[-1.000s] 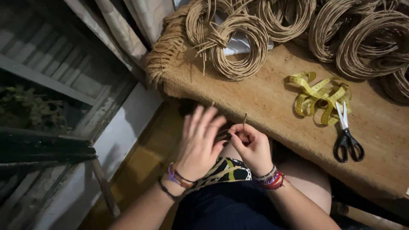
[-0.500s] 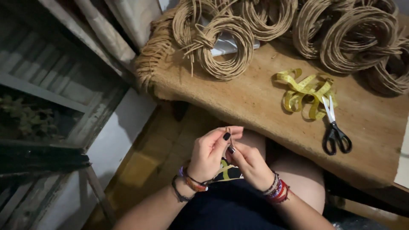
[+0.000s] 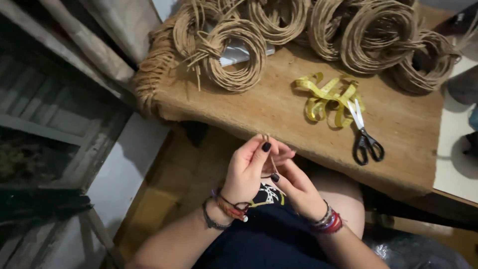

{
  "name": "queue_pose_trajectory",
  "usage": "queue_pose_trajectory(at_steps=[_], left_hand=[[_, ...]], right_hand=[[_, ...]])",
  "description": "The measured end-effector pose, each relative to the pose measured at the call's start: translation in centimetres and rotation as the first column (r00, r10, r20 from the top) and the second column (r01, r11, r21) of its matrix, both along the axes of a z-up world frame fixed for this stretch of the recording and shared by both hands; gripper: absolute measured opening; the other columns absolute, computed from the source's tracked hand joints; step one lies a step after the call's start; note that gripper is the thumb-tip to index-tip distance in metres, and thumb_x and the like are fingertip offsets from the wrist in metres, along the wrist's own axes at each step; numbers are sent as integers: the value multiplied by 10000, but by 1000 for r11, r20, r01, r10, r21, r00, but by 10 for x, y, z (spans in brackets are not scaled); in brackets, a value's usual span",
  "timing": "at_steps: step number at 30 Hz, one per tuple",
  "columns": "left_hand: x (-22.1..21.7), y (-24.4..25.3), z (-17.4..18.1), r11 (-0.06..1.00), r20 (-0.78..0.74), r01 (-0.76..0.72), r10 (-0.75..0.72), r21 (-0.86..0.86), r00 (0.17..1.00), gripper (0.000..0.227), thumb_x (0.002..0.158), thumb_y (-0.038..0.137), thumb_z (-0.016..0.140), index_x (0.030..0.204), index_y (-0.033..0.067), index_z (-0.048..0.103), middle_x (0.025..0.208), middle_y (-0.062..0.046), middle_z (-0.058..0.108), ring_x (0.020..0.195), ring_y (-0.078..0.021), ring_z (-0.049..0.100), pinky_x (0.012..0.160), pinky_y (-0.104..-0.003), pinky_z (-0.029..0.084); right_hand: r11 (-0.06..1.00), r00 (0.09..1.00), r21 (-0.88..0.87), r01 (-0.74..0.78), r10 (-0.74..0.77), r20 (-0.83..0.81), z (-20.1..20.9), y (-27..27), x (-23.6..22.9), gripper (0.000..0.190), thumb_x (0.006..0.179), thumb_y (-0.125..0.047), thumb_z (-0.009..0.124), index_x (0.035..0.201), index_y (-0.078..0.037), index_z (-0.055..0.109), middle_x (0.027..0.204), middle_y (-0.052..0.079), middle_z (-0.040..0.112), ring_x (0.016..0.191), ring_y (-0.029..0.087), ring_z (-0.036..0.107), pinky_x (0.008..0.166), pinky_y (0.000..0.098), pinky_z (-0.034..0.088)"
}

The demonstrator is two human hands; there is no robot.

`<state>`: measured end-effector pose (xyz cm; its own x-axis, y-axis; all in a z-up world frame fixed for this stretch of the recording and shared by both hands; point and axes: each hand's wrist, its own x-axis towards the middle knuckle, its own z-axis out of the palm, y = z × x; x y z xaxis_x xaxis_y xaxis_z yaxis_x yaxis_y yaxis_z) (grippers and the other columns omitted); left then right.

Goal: Measuring and tying lengths of rope using a measuring tape.

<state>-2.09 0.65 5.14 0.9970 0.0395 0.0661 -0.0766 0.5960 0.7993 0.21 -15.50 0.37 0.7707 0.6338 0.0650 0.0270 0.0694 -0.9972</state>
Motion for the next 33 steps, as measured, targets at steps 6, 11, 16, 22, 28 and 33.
queue_pose_trajectory(at_steps=[6,11,16,22,28,33], left_hand=[[31,19,-12,937,-60,-297,291,-186,955,220,1082,82,404,1013,69,613,1091,-312,730,902,-295,751,846,-397,641],[37,48,-46,842,-196,-438,394,-315,898,181,1071,167,504,1080,57,648,1125,-246,723,1091,-351,716,957,-452,616],[26,29,-43,929,-169,-369,363,-1,916,211,1013,131,551,1208,64,595,1417,-210,633,1294,-243,629,1117,-298,474],[-27,-55,-5,-153,625,-622,-31,768,780,786,926,431,637,1540,-8,419,1611,-312,290,1535,-509,203,1251,-723,96],[-25,-82,-13,40,199,-208,-510,977,837,665,964,244,625,1534,3,382,1085,-161,717,732,-333,719,483,-475,547],[0,-28,-8,30,316,-329,-373,944,872,97,895,247,628,957,208,692,825,-24,735,673,-276,687,612,-436,494]], right_hand=[[910,975,-368,189,-131,177,11,-70,13,263,1000,-216,574,973,-36,763,983,40,786,926,135,709,891,271,546],[779,966,-571,259,-217,143,6,-177,9,266,956,-225,638,928,-49,836,819,-13,751,734,94,604,707,242,467],[618,932,-707,344,-318,175,20,-212,-8,275,931,-238,654,870,-55,852,905,8,876,861,100,763,835,254,559],[686,916,-654,319,-46,399,46,-147,-19,213,949,-276,631,890,-138,781,831,-7,803,733,130,736,704,262,537],[794,884,-587,156,153,442,53,-135,-16,193,969,-253,614,866,-111,696,791,16,743,665,195,682,645,320,521],[670,930,-672,316,-80,358,42,-218,-9,188,946,-256,641,956,-128,778,849,-21,770,770,106,688,719,260,526]])
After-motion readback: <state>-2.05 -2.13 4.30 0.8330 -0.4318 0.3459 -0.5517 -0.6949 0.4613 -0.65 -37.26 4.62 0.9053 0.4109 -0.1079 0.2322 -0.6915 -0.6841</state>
